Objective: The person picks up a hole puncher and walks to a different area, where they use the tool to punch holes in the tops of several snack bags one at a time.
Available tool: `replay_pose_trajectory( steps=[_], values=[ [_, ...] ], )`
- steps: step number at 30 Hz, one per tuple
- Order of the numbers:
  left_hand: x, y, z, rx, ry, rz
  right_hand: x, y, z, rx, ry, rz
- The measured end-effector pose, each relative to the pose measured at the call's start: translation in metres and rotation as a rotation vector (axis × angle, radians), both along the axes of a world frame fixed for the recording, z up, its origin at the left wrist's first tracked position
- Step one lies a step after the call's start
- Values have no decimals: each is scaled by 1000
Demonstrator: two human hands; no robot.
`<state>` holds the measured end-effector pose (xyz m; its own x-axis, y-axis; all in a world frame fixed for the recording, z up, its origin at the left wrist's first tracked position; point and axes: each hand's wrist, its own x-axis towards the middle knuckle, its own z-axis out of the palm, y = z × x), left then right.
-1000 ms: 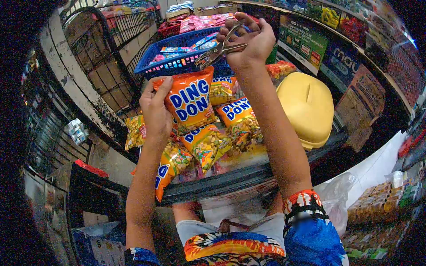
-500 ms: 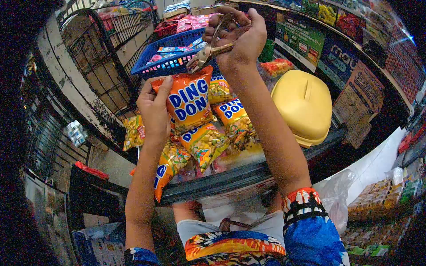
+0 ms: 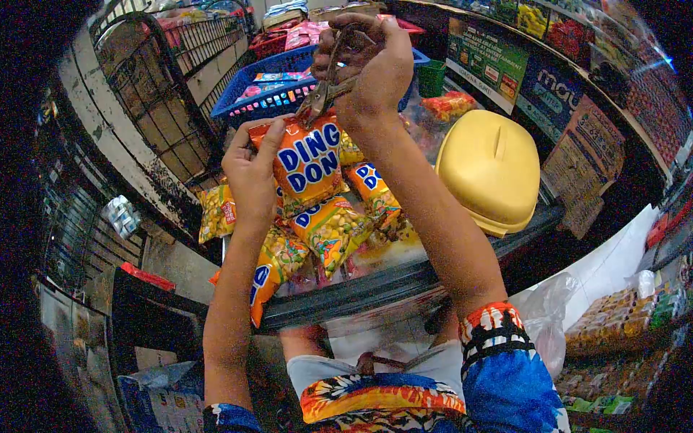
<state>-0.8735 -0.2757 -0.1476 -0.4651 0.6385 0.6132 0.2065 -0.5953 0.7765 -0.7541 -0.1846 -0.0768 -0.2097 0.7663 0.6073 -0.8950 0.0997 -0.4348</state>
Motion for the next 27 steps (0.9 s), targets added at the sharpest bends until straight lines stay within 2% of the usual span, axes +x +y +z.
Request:
replay_pose_trajectory(
  steps=[8,10,14,22,23,26,27],
  values=[
    [3,1,0,34,-13,-32,-2,3,0,-74,77,68],
    [3,-1,0,9,4,-21,2,8,-2,52,82,192],
    [7,-2,1,-7,-8,-49,1,6,0,-33,68,109],
    [7,0,-3,36,44,-38,2,17,5,69,-38,191],
    [6,0,-3,37,66,-21,2,17,5,17,-35,210],
    [6,-1,-1,28,115,50,-3,9,12,-57,-62,173],
    [5,2,-2,69,99,39,-5,7,14,-45,-101,91]
  ],
)
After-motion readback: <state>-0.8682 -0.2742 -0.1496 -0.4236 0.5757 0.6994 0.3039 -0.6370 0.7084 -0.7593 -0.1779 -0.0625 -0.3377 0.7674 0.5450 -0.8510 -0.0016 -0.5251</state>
